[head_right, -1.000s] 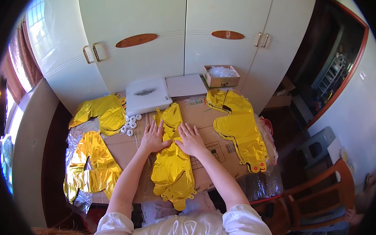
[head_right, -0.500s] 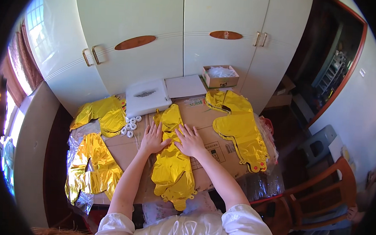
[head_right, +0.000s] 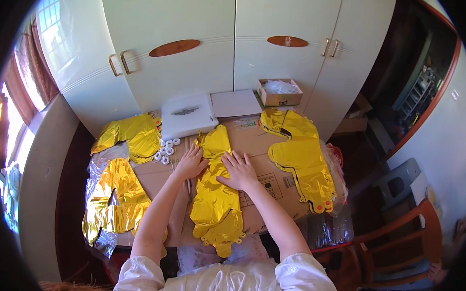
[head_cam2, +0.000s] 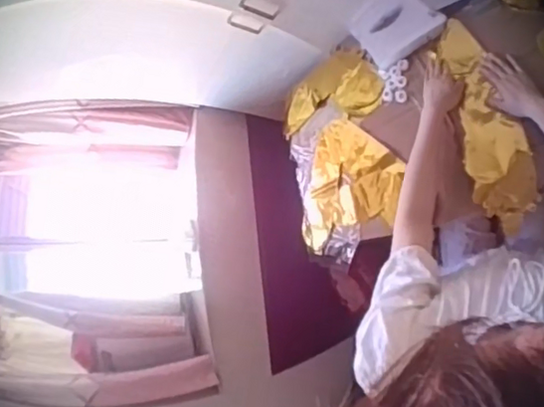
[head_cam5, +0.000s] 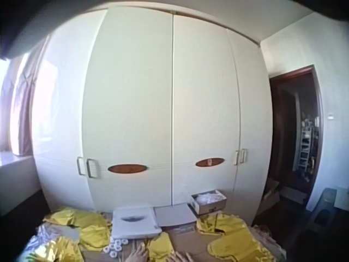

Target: The recorder is folding gold foil balloons into a rectangular shape on a workbench.

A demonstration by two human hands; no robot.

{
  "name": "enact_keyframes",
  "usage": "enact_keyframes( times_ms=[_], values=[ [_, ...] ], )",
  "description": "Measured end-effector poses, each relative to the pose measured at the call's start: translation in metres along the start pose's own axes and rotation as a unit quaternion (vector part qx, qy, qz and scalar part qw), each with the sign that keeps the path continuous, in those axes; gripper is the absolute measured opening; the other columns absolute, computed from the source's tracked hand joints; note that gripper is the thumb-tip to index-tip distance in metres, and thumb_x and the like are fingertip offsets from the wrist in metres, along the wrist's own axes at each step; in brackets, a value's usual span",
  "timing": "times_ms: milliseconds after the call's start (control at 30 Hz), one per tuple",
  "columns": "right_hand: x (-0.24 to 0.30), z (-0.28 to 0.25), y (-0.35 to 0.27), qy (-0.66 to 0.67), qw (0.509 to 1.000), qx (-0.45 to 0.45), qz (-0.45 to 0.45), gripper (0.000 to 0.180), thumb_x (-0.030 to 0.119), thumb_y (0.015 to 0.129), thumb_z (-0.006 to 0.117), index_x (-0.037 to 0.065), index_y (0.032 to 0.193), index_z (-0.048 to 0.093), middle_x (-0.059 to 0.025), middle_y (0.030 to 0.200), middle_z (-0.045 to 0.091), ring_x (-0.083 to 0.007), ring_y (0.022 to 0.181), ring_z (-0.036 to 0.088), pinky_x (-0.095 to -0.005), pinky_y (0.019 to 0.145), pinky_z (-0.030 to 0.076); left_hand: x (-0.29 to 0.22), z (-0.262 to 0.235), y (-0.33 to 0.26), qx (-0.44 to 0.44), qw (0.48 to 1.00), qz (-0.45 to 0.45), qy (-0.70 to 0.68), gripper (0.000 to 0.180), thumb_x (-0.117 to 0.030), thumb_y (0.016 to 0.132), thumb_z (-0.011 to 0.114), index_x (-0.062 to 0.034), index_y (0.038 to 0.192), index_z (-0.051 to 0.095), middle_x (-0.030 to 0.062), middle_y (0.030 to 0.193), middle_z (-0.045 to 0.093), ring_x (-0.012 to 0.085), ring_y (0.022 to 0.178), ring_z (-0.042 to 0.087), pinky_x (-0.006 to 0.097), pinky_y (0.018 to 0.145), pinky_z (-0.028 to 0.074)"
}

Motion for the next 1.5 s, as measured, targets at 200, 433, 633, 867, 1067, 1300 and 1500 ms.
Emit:
enact_keyframes(
  times_ms=[200,433,633,867,1067,1300,1500],
  values=[
    [0.000,-0.003,0.001,0.004,1.000,0.013,0.000,0.094,0.075,0.082,0.041,0.012,0.150,0.025,-0.0055,0.158,0.020,-0.0239,0.147,0.013,-0.0507,0.118,0.007,0.004,-0.010,-0.004,-0.046,0.998,0.000,0.032,0.068,-0.040,0.087,0.055,0.0032,0.137,0.041,0.0255,0.142,0.041,0.0393,0.139,0.029,0.048,0.111,0.029],
    [-0.002,-0.003,-0.001,0.006,1.000,0.016,0.002,0.096,0.077,0.081,0.040,0.012,0.151,0.024,-0.0058,0.158,0.020,-0.0239,0.147,0.013,-0.0506,0.118,0.007,-0.050,-0.043,-0.055,-0.030,0.998,-0.052,-0.002,0.056,-0.037,0.079,0.065,-0.0022,0.121,0.051,0.0245,0.131,0.051,0.0386,0.124,0.048,0.046,0.099,0.042],
    [-0.005,0.002,0.000,0.007,1.000,0.012,-0.002,0.098,0.079,0.081,0.038,0.013,0.151,0.022,-0.0055,0.158,0.019,-0.0236,0.147,0.012,-0.0505,0.118,0.006,-0.085,-0.061,-0.107,0.130,0.979,-0.147,-0.047,0.053,-0.043,0.077,0.069,-0.0007,0.105,0.052,0.0236,0.097,0.065,0.0358,0.091,0.066,0.043,0.076,0.053],
    [-0.004,0.002,0.001,0.013,1.000,0.016,-0.001,0.097,0.079,0.081,0.037,0.013,0.152,0.021,-0.0050,0.159,0.017,-0.0233,0.147,0.010,-0.0508,0.118,0.005,-0.072,-0.042,-0.125,0.117,0.977,-0.135,-0.119,0.045,-0.030,0.078,0.071,-0.0036,0.107,0.051,0.0218,0.089,0.067,0.0384,0.085,0.066,0.046,0.075,0.052],
    [-0.005,0.002,0.000,0.011,1.000,0.011,-0.007,0.096,0.078,0.082,0.037,0.013,0.151,0.022,-0.0053,0.159,0.017,-0.0241,0.147,0.010,-0.0524,0.118,0.005,-0.068,-0.040,-0.132,0.049,0.962,-0.128,-0.237,0.037,-0.019,0.077,0.071,-0.0045,0.106,0.053,0.0147,0.079,0.063,0.0321,0.076,0.064,0.039,0.067,0.049],
    [-0.005,0.003,-0.001,0.014,1.000,0.001,-0.010,0.096,0.078,0.082,0.037,0.014,0.152,0.021,-0.0068,0.158,0.019,-0.0260,0.147,0.012,-0.0518,0.118,0.006,-0.068,-0.043,-0.129,0.107,0.955,-0.139,-0.239,0.033,-0.018,0.077,0.066,-0.0035,0.104,0.053,0.0188,0.084,0.065,0.0393,0.081,0.064,0.044,0.071,0.050],
    [-0.004,0.000,-0.003,0.015,1.000,0.006,-0.010,0.095,0.076,0.081,0.041,0.015,0.152,0.021,-0.0069,0.158,0.019,-0.0262,0.147,0.012,-0.0528,0.117,0.005,-0.075,-0.040,-0.133,-0.009,0.998,-0.034,-0.054,0.026,-0.018,0.077,0.068,-0.0053,0.098,0.059,0.0103,0.086,0.063,0.0291,0.080,0.062,0.040,0.072,0.050]
  ],
)
Point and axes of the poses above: each hand's wrist, its own y-axis towards the middle knuckle, its own z-axis out of the palm, x = y × z, the point moved 1 cm from there along y, towards the middle knuckle
